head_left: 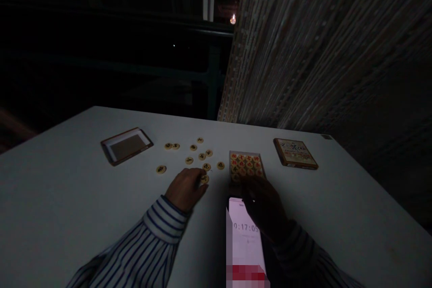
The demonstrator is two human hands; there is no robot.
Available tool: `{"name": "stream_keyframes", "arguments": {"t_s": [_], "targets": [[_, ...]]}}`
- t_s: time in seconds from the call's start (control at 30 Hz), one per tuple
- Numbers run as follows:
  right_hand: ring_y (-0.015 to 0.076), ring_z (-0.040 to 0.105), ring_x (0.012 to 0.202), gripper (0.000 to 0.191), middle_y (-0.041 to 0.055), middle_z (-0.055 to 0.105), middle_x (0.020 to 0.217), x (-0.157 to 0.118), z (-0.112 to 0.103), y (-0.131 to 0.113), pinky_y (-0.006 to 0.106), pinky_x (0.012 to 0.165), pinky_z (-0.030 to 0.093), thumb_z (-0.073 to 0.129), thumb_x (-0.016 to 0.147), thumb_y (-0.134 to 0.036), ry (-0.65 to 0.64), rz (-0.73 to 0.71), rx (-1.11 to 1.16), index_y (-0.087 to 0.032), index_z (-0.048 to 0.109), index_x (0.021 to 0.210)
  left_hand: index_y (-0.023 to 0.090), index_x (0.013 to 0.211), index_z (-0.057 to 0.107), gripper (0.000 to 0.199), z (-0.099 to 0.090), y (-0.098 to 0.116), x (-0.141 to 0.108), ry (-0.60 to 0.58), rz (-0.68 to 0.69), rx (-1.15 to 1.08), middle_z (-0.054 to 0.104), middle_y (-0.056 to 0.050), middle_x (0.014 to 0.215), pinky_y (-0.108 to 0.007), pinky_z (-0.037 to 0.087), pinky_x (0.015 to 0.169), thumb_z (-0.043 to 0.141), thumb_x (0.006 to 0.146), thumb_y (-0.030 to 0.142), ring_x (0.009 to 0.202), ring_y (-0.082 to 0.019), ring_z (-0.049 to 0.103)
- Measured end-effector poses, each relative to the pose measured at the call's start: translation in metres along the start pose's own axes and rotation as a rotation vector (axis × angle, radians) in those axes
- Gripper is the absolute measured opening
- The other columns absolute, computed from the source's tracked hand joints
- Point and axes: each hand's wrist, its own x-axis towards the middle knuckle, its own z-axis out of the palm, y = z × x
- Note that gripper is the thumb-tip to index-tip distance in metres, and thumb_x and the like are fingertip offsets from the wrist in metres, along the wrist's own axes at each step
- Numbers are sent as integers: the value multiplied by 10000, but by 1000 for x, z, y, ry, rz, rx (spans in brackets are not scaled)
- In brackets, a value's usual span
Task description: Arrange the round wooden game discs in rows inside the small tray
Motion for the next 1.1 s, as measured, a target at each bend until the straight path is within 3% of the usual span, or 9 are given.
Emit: {"name": "stream_keyframes", "arguments": {"t_s": [0.3, 0.43, 0.6, 0.73, 0.93, 1.1], "targets": [[199, 589, 814, 268, 97, 648, 847, -1, -7, 6, 358, 740, 493, 363, 853, -193, -68, -6, -10, -179, 615, 942, 171, 941, 597, 225, 0, 1, 1, 4, -10, 4, 663, -80, 899, -363, 483, 770, 539, 736, 247, 849, -223, 599], [185, 590, 773, 252, 81, 652, 809, 1, -8, 2, 331, 709, 499, 373, 856, -197, -8, 26, -13, -195, 623, 892, 177, 951, 585, 228, 0, 5, 1, 25, 9, -67, 659, -74, 923, -350, 486, 772, 545, 737, 243, 862, -209, 602], [173, 591, 725, 241, 75, 649, 752, 5, -10, -2, 316, 673, 503, 378, 858, -182, 102, -37, -8, -168, 619, 852, 172, 987, 559, 249, -3, 14, 1, 60, 13, -225, 639, -71, 933, -322, 495, 743, 538, 749, 241, 825, -172, 604], [162, 583, 689, 216, 66, 640, 733, 7, -12, -3, 296, 622, 497, 394, 852, -172, 100, -42, -7, -177, 608, 821, 167, 983, 565, 242, -5, 20, 2, 101, 8, -335, 618, -66, 910, -320, 493, 741, 542, 751, 233, 812, -158, 592], [171, 576, 703, 197, 71, 641, 743, 5, -7, -1, 317, 632, 487, 409, 847, -174, 99, -46, 21, -167, 604, 825, 160, 951, 596, 251, -2, 29, 2, 130, -106, -577, 604, -59, 878, -326, 501, 745, 588, 714, 243, 788, -152, 592], [169, 567, 714, 171, 70, 636, 750, 1, -2, 0, 313, 639, 477, 433, 841, -169, 96, -55, 65, -157, 603, 833, 136, 863, 633, 236, -1, 40, 3, 47, -237, -824, 616, -69, 882, -304, 509, 718, 641, 649, 235, 768, -151, 599]]}}
